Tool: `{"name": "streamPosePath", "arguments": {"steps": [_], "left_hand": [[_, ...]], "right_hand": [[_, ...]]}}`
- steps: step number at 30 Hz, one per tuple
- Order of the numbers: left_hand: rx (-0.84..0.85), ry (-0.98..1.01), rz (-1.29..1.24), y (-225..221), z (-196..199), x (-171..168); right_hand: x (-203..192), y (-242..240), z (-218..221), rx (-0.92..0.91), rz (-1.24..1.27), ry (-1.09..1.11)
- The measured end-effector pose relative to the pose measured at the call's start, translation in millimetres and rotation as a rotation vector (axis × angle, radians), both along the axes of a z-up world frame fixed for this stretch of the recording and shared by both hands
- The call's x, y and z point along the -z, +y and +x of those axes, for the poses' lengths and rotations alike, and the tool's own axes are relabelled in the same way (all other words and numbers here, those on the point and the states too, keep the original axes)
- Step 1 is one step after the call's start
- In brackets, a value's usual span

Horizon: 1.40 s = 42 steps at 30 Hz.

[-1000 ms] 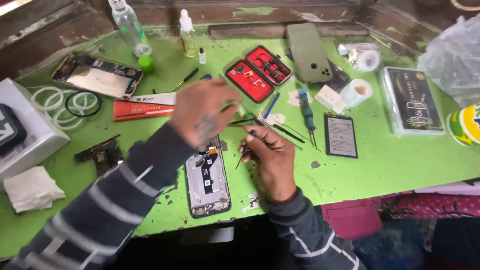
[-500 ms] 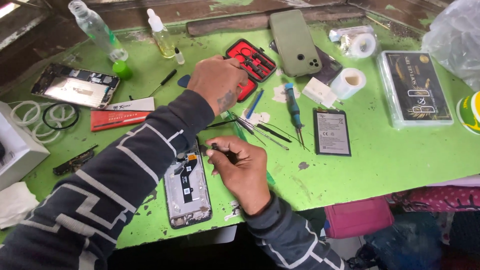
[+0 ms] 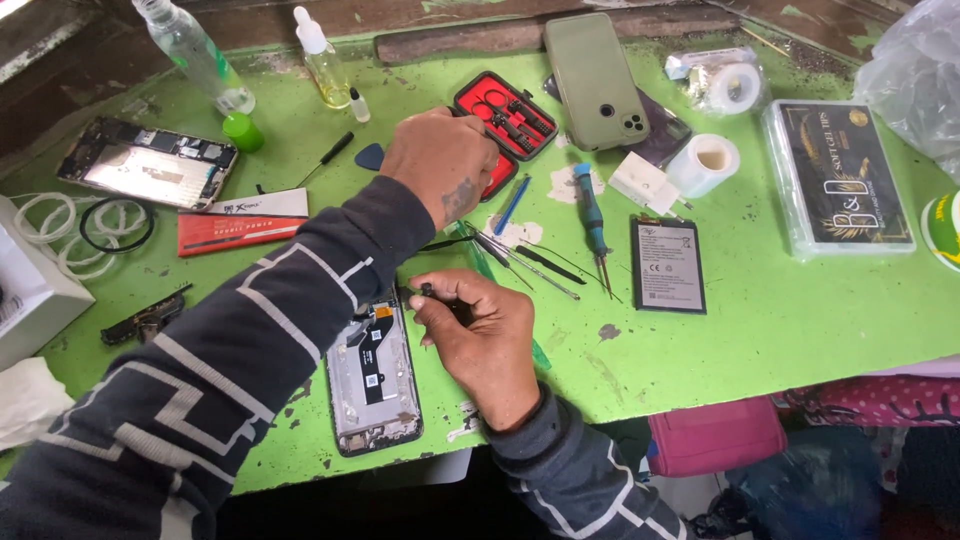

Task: The person uses tweezers to carefully remove small screws and components from the internal circuit board of a disassembled smartphone. They place the removed parts on the green workbench and continue to manipulate the internal components with the tool.

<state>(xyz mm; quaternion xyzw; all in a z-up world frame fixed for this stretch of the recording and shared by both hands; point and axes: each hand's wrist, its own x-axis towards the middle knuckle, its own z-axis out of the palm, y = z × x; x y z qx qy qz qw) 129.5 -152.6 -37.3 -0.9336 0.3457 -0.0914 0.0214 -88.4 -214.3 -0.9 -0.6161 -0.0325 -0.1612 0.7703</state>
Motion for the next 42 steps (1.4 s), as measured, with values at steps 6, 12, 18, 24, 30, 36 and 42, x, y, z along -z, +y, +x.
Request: {"name": "streamPosePath", "arguments": {"steps": [6,12,18,24,30,36,42], "left_hand": [[-0.010,0.008,-0.106,-3,0,11],[-0.054,0.104,-0.178,-5,5,23],[-0.033,0.068,-0.263,-4,0,20],[-0.016,-0.048,-0.242,-1,-22,-1],[0.100,0.012,-0.145,-2,-22,-25],[-0.064,0.357,-0.424,23,-43,-75],[0.103,0.275,-0.924,123,-76,-69]], "right_hand": [[-1,0,-2,0.010,-0.009,0.011],[1,0,-2,0.013,-0.002,0.006],[-3,-1,-3,0.017,-0.007,0.022],[-3,-1,-4,0.025,-0.038,0.014],[-1,0,-5,0.026,-0.164,-0.069],[-3,3,-8,0.073,-0.152,-0.123],[1,6,-9,0.140,-0.163,-0.043]]}}
